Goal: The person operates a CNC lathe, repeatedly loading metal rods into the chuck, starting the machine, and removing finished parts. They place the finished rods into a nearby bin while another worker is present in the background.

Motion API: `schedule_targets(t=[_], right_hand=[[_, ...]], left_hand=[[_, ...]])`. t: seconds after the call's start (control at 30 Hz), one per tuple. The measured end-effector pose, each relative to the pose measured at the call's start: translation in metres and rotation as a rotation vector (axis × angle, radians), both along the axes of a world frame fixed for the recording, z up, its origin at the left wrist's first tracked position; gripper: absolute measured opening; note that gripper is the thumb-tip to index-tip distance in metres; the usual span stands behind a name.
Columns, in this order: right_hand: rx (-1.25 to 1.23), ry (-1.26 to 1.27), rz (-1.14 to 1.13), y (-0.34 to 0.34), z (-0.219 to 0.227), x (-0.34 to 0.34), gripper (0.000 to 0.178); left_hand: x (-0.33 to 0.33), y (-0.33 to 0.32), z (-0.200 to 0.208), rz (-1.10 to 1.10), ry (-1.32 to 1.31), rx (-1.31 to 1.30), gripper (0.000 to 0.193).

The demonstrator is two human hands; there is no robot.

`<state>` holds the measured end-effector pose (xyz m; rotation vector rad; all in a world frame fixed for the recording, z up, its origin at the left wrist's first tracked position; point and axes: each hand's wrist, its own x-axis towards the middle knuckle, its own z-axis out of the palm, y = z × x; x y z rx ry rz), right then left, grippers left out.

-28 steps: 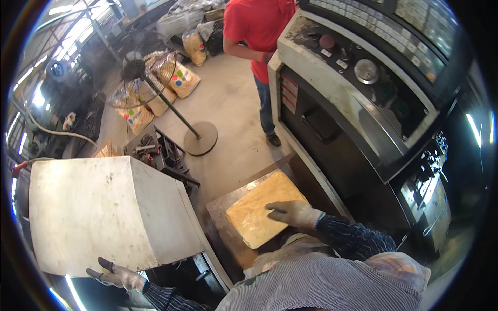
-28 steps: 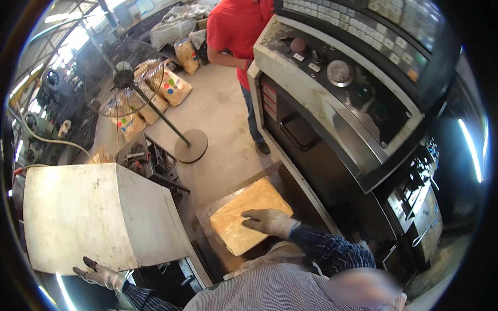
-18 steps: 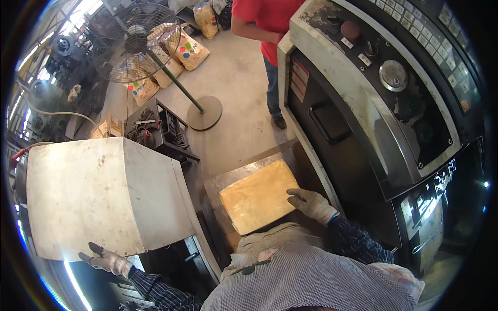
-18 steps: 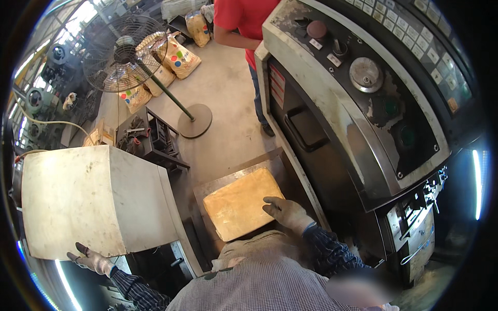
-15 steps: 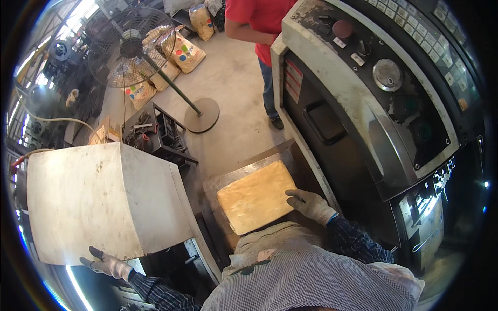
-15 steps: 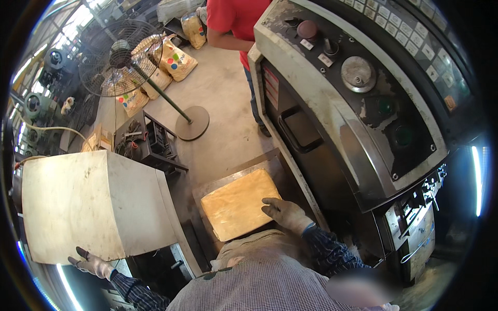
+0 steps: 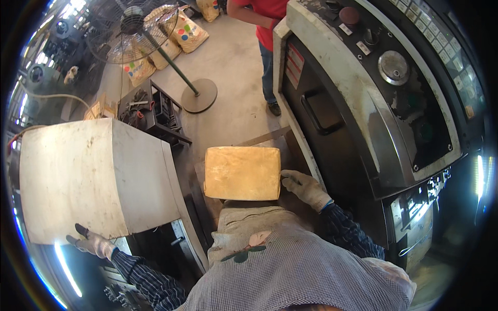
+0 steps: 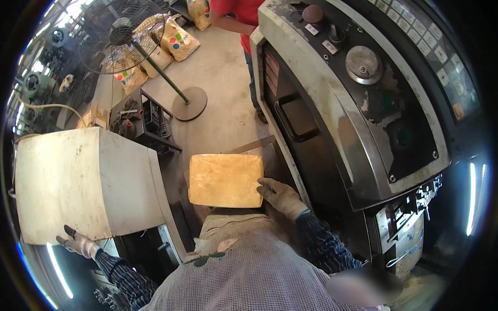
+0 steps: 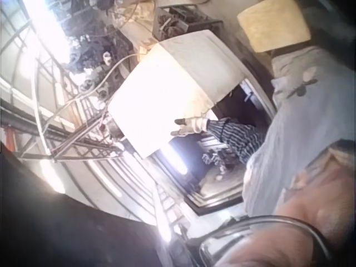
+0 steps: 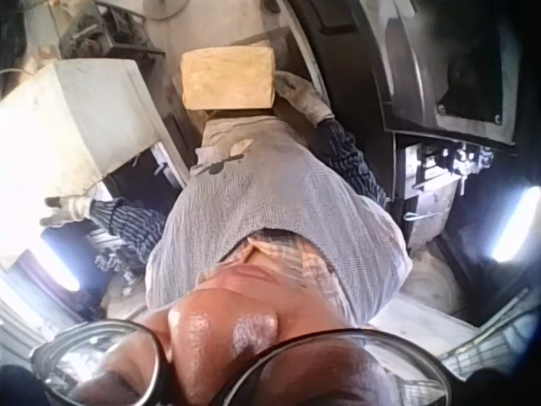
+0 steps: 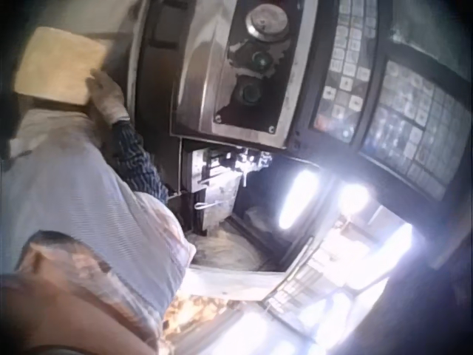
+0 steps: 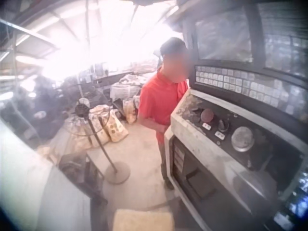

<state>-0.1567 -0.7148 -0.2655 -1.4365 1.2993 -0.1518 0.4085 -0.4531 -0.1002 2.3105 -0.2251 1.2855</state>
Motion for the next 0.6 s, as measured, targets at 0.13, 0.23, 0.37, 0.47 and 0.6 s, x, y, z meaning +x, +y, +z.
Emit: schedule_targets(t=[0.13, 0.23, 0.37, 0.47, 0.6], right_hand=[[-0.014, -0.02, -0.057, -0.005, -0.004, -0.015, 0.05], [-0.058, -0.021, -0.083, 0.001, -0.007, -0.023, 0.049], [-0.059, -0.063, -0.142, 0.01, -0.026, -0.038, 0.049], [-0.033, -0.055, -0.172, 0.014, -0.028, -0.044, 0.048], [-0.073, -0.083, -0.168, 0.011, -0.037, -0.048, 0.045]], left_hand=[[-0.013, -0.009, 0.009, 0.025, 0.003, 0.011, 0.06], [-0.021, -0.013, 0.013, 0.017, 0.016, -0.004, 0.06], [-0.004, -0.002, 0.002, -0.075, -0.001, -0.041, 0.059], [-0.015, -0.008, 0.009, -0.018, 0.055, -0.048, 0.061], [-0.023, -0.012, 0.014, -0.014, 0.076, -0.013, 0.063]])
